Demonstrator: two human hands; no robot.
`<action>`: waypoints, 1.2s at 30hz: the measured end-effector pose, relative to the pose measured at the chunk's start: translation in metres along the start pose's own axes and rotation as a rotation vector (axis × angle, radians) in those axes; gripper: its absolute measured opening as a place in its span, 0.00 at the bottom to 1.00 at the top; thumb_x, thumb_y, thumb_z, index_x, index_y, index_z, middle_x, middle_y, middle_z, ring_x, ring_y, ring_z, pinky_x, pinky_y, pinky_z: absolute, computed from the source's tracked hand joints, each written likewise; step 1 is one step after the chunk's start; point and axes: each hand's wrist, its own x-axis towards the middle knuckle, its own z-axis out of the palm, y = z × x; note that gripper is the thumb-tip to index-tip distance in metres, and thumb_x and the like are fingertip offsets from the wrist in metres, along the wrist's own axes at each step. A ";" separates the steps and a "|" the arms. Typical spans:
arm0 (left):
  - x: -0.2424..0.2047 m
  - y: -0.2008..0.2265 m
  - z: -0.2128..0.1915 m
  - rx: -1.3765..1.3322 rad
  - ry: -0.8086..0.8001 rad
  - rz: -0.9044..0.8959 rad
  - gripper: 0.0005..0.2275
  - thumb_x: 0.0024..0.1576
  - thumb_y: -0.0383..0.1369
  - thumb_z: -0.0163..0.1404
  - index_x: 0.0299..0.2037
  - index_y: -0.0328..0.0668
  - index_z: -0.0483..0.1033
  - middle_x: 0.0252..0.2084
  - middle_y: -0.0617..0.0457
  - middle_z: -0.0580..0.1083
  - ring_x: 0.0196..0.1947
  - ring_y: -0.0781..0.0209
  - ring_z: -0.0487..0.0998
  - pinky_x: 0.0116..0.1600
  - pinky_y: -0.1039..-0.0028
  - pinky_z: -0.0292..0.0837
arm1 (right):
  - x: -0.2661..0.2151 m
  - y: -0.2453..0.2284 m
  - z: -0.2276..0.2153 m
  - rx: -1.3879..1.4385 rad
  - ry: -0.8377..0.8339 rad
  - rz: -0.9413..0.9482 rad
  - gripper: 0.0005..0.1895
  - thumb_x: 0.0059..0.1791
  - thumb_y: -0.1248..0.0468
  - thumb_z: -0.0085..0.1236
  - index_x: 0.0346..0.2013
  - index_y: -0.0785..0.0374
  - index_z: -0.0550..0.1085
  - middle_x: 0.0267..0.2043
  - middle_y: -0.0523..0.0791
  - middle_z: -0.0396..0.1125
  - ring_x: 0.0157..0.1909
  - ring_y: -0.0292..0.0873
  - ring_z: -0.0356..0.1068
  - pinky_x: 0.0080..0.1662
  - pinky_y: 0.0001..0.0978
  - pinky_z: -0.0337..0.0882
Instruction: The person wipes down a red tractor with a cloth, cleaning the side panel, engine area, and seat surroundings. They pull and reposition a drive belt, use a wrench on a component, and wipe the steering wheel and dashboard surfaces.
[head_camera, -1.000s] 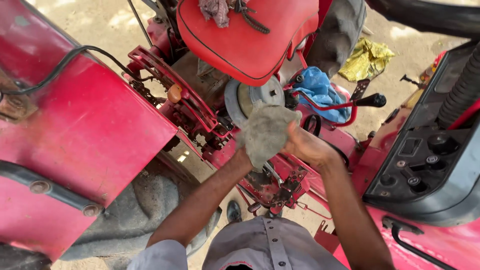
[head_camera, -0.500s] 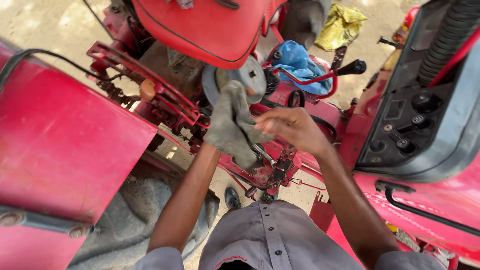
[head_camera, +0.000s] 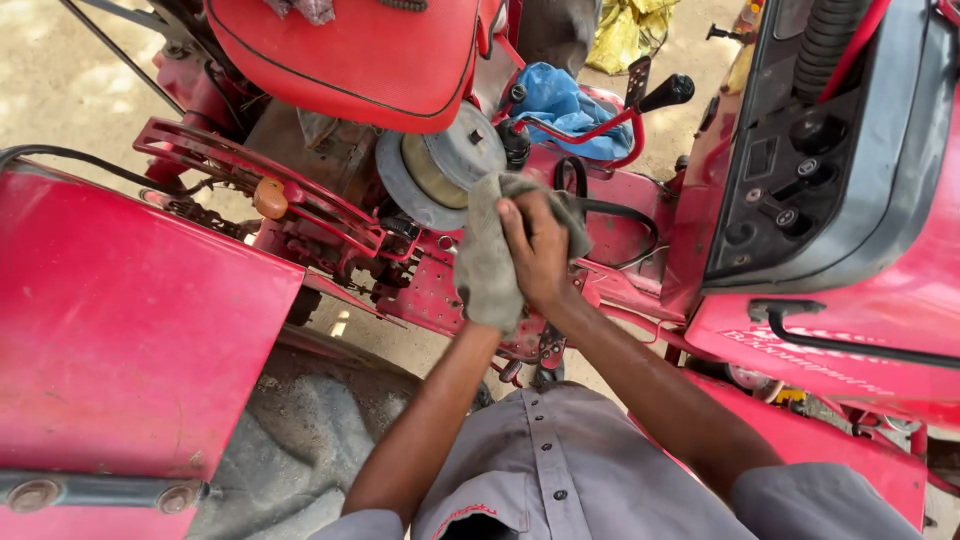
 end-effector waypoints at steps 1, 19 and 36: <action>-0.003 -0.049 -0.012 -0.204 -0.044 0.013 0.14 0.73 0.36 0.42 0.63 0.36 0.63 0.53 0.53 0.66 0.53 0.65 0.66 0.57 0.76 0.60 | 0.004 -0.006 -0.001 -0.198 0.081 -0.064 0.09 0.61 0.60 0.51 0.45 0.64 0.70 0.38 0.47 0.64 0.38 0.45 0.65 0.43 0.37 0.69; -0.014 0.054 0.017 -0.413 -0.225 -0.173 0.13 0.73 0.35 0.39 0.62 0.36 0.64 0.56 0.47 0.68 0.56 0.55 0.70 0.64 0.65 0.67 | -0.016 -0.047 -0.013 -0.464 0.200 -0.345 0.52 0.48 0.75 0.66 0.77 0.63 0.43 0.81 0.55 0.36 0.82 0.58 0.40 0.76 0.49 0.49; 0.001 -0.042 -0.037 -1.135 -0.519 -0.449 0.20 0.75 0.38 0.33 0.69 0.28 0.57 0.70 0.38 0.65 0.69 0.45 0.66 0.74 0.56 0.58 | -0.056 -0.019 -0.049 -0.778 0.008 -0.335 0.53 0.45 0.59 0.67 0.75 0.68 0.44 0.77 0.65 0.27 0.79 0.64 0.32 0.72 0.54 0.43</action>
